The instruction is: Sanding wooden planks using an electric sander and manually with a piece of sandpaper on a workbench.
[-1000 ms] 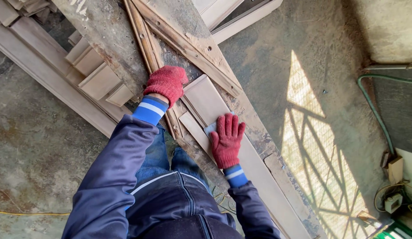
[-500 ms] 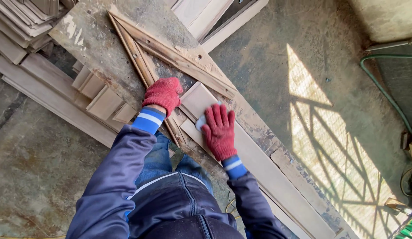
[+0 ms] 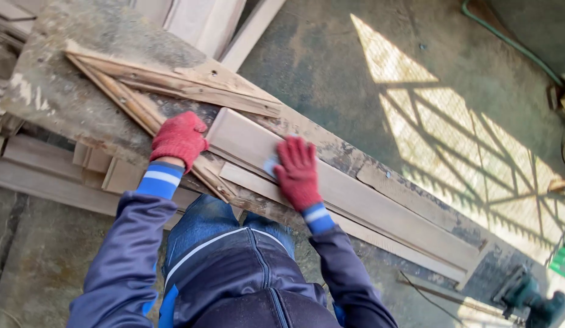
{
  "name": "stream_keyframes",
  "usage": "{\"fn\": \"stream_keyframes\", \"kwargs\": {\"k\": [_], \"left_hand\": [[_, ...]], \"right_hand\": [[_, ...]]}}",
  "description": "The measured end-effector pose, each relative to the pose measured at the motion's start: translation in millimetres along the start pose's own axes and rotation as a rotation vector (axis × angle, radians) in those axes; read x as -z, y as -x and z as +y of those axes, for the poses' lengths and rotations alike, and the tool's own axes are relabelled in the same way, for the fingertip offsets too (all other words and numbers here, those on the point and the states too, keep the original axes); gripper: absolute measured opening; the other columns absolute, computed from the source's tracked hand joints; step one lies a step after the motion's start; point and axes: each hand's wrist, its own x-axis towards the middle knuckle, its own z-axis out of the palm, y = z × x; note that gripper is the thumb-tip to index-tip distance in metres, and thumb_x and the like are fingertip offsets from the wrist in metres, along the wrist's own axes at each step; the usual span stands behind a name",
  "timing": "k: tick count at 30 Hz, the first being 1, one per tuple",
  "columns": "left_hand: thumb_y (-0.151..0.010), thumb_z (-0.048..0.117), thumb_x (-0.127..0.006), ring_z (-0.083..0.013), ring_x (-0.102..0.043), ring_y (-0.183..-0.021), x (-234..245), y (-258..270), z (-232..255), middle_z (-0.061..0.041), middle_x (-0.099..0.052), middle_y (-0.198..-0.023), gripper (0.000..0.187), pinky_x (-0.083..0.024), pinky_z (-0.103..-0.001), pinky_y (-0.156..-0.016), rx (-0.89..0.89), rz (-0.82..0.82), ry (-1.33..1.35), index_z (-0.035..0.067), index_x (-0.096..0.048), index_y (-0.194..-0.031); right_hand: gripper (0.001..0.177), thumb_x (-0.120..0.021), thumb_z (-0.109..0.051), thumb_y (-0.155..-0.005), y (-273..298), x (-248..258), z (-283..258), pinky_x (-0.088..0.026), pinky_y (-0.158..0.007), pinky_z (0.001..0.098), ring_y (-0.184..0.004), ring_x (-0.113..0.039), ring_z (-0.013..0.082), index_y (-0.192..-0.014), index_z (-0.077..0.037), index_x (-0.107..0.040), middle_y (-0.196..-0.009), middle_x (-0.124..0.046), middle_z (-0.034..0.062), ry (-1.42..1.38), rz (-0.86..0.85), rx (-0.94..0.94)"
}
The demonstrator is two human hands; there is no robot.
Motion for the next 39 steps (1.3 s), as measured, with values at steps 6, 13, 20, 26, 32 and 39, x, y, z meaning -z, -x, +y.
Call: {"fn": "stream_keyframes", "kwargs": {"k": [6, 13, 20, 26, 32, 39], "left_hand": [[-0.087, 0.019, -0.067, -0.0365, -0.066, -0.122, -42, 10, -4, -0.014, -0.072, -0.122, 0.045, -0.055, -0.052, -0.1, -0.072, 0.168, 0.075, 0.022, -0.069, -0.132], [-0.098, 0.048, -0.065, -0.0397, -0.067, -0.087, -75, -73, -61, -0.011, -0.078, -0.101, 0.044, -0.05, -0.047, -0.081, -0.312, 0.236, 0.072, 0.008, -0.081, -0.105], [-0.079, -0.019, -0.066, -0.0362, -0.06, -0.131, -55, -122, -106, -0.021, -0.064, -0.144, 0.065, -0.046, -0.042, -0.116, -1.051, 0.248, 0.034, -0.006, -0.062, -0.142], [-0.054, -0.027, -0.069, -0.0492, -0.06, -0.12, -22, -18, -41, -0.035, -0.059, -0.138, 0.106, -0.049, -0.051, -0.104, -1.027, 0.251, -0.002, -0.009, -0.042, -0.155], [-0.056, -0.021, -0.073, -0.0506, -0.063, -0.112, -31, -5, -80, -0.034, -0.061, -0.137, 0.122, -0.052, -0.052, -0.095, -0.937, 0.312, -0.138, 0.002, -0.029, -0.167], [-0.068, -0.017, -0.074, -0.0502, -0.053, -0.135, -82, -47, -124, -0.038, -0.054, -0.144, 0.122, -0.044, -0.052, -0.119, -0.449, 0.015, -0.186, 0.015, -0.012, -0.168]], "right_hand": [[0.067, -0.035, -0.052, -0.106, 186, 19, 109, -0.01, -0.127, 0.0531, -0.153, -0.03, 0.038, -0.16, -0.012, -0.041, -0.163, -0.04, 0.02, 0.163, 0.017, -0.753], [0.064, -0.026, -0.039, -0.108, 186, -12, 103, 0.005, -0.128, 0.0479, -0.16, -0.003, 0.0254, -0.165, -0.014, -0.013, -0.174, -0.007, 0.0065, 0.119, 0.015, -0.964], [0.063, -0.043, -0.045, -0.106, 173, 29, 86, -0.005, -0.128, 0.0568, -0.159, -0.019, 0.0321, -0.162, -0.016, -0.035, -0.171, -0.022, 0.0118, 0.177, 0.206, -0.879], [0.07, -0.034, -0.051, -0.106, 45, 48, -28, 0.007, -0.13, 0.0526, -0.161, 0.001, 0.0289, -0.165, -0.019, -0.015, -0.173, -0.003, 0.0102, 0.17, 0.013, -0.626], [0.071, -0.042, -0.068, -0.095, -4, 71, -80, -0.014, -0.133, 0.055, -0.158, -0.031, 0.0271, -0.155, -0.031, -0.041, -0.166, -0.04, 0.0038, 0.034, 0.084, -0.27], [0.065, -0.04, -0.048, -0.108, 219, 52, 86, -0.016, -0.125, 0.0552, -0.154, -0.027, 0.0352, -0.164, -0.015, -0.034, -0.167, -0.031, 0.0161, 0.229, 0.044, -0.882]]}}
